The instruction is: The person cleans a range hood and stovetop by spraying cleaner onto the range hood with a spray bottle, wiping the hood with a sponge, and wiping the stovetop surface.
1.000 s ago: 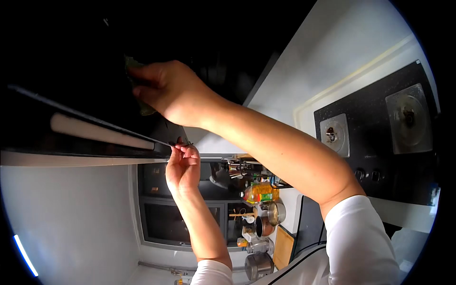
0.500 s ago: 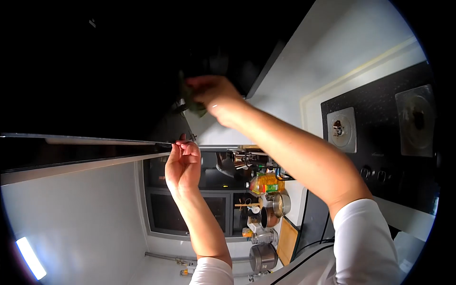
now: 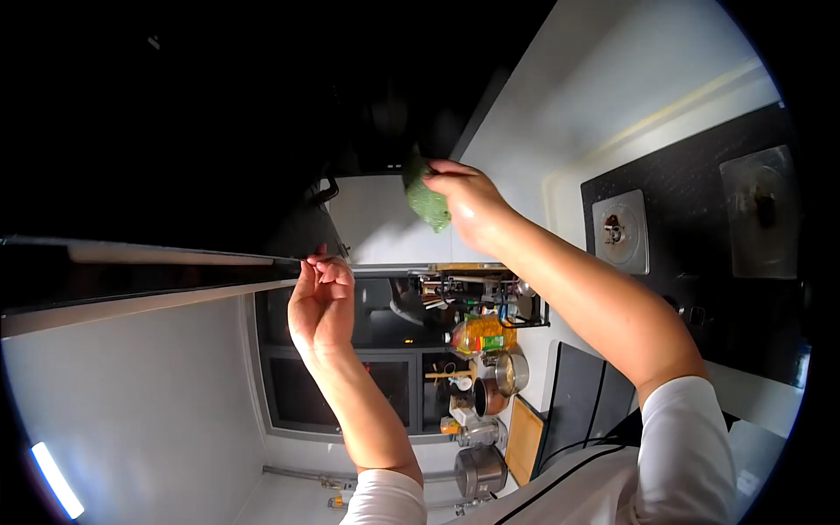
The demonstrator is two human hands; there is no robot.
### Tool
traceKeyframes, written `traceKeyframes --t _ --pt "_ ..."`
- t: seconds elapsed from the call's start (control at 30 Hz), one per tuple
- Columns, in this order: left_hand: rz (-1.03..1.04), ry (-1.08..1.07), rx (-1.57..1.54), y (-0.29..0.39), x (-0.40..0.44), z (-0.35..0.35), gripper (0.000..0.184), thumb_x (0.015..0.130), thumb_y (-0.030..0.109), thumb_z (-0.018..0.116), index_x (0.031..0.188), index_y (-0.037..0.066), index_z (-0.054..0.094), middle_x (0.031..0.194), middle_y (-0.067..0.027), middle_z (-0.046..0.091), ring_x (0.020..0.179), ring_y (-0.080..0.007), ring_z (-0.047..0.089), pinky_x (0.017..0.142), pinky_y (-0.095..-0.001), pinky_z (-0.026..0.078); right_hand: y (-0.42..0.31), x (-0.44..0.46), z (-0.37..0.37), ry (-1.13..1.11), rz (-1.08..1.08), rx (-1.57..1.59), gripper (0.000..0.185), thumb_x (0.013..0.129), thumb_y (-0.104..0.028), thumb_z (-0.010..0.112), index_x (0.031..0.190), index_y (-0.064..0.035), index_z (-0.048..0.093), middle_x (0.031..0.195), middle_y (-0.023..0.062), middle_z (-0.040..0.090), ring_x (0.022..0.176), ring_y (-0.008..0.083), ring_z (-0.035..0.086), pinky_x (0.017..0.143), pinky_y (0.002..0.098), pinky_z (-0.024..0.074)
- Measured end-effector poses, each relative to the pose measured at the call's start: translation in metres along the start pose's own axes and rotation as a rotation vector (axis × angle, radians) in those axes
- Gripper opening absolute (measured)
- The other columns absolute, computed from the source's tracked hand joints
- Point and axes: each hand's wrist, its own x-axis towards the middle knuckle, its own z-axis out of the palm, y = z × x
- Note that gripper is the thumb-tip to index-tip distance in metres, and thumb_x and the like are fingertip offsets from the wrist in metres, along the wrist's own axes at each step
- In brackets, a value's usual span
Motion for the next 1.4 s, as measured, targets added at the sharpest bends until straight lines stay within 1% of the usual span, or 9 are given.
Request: traceKeyframes --t 0.27,0.43,0.63,0.73,0.87,0.9,1.07,1.2,1.4 --pt "0.012 0.031 0.076 0.015 0.012 -0.012 0.023 0.107 0.005 0.052 0.119 -0.014 0.055 0.102 -0.0165 0.063 0.088 -0.0218 0.055 0.077 -0.0333 0.046 0.05 0.004 0.088 -0.357 -0.018 -0.185 0.039 0.1 -0.008 0.054 0.136 -0.0001 0.063 0.118 0.0117 0.071 0.096 0.0178 0.066 0.089 0.0318 0.0522" --pt "0.162 0.102 0.413 0.027 0.015 -0.02 0.033 0.109 0.012 0.045 0.134 -0.009 0.052 0.134 -0.0207 0.061 0.13 -0.029 0.057 0.114 -0.0417 0.046 0.037 -0.029 0.126 -0.445 -0.171 -0.451 0.05 0.098 -0.005 0.05 0.148 -0.005 0.054 0.118 0.0242 0.072 0.103 0.03 0.071 0.091 0.0355 0.0552" --pt "-0.043 -0.469 0.462 0.017 0.004 -0.027 0.047 0.113 0.022 0.035 0.153 -0.003 0.037 0.151 -0.0199 0.047 0.138 -0.028 0.051 0.116 -0.0409 0.044 0.031 -0.045 0.129 -0.502 -0.523 -0.381 0.054 0.097 0.003 0.052 0.15 -0.0029 0.048 0.124 0.027 0.068 0.098 0.0372 0.072 0.084 0.0383 0.0588" --pt "0.074 -0.025 0.412 0.017 0.008 -0.017 0.042 0.112 0.017 0.039 0.148 -0.006 0.042 0.148 -0.02 0.051 0.136 -0.0276 0.053 0.117 -0.0413 0.043 0.06 -0.029 0.124 -0.503 -0.512 -0.281 0.057 0.098 0.005 0.052 0.153 -0.0071 0.047 0.141 0.0199 0.064 0.116 0.0291 0.068 0.093 0.0349 0.0557" --pt "0.115 -0.019 0.324 0.005 0.002 -0.01 0.036 0.11 0.011 0.042 0.141 -0.006 0.048 0.145 -0.0211 0.053 0.134 -0.028 0.053 0.116 -0.0429 0.044 0.036 -0.023 0.146 -0.399 -0.481 -0.237 0.053 0.089 0.008 0.05 0.14 -0.0042 0.058 0.109 0.0262 0.071 0.095 0.043 0.069 0.085 0.0467 0.0554" --pt "0.105 -0.047 0.282 -0.001 0.001 -0.006 0.036 0.11 0.01 0.042 0.141 -0.007 0.048 0.145 -0.021 0.054 0.134 -0.0277 0.053 0.116 -0.043 0.045 0.006 -0.028 0.142 -0.52 -0.449 -0.393 0.053 0.098 0.006 0.054 0.149 -0.0063 0.052 0.141 0.0215 0.063 0.12 0.0324 0.067 0.101 0.0336 0.0514" --pt "0.086 0.012 0.335 0.015 0.007 -0.014 0.034 0.11 0.011 0.045 0.137 -0.007 0.051 0.14 -0.0212 0.058 0.134 -0.0293 0.054 0.116 -0.0443 0.045 0.044 -0.009 0.143 -0.441 -0.732 -0.26 0.049 0.099 0.005 0.054 0.147 -0.005 0.054 0.151 0.017 0.056 0.115 0.0292 0.069 0.101 0.0314 0.0526" --pt "0.147 0.081 0.197 0.004 0.009 -0.007 0.006 0.105 0.003 0.054 0.107 -0.003 0.055 0.101 -0.0141 0.059 0.09 -0.0207 0.051 0.076 -0.0344 0.041 0.074 0.025 0.106 -0.575 -0.104 -0.198 0.045 0.099 0.005 0.055 0.143 -0.0035 0.058 0.139 0.0164 0.065 0.116 0.0247 0.069 0.101 0.0351 0.0538" --pt "0.042 -0.088 0.141 0.01 0.017 -0.02 0.015 0.105 0.007 0.055 0.108 -0.006 0.061 0.1 -0.0171 0.063 0.087 -0.0231 0.054 0.077 -0.0352 0.045 -0.001 0.011 0.017 -0.484 0.182 0.271 0.045 0.103 -0.003 0.047 0.147 0.0012 0.052 0.137 0.016 0.065 0.121 0.0272 0.066 0.106 0.041 0.0519"
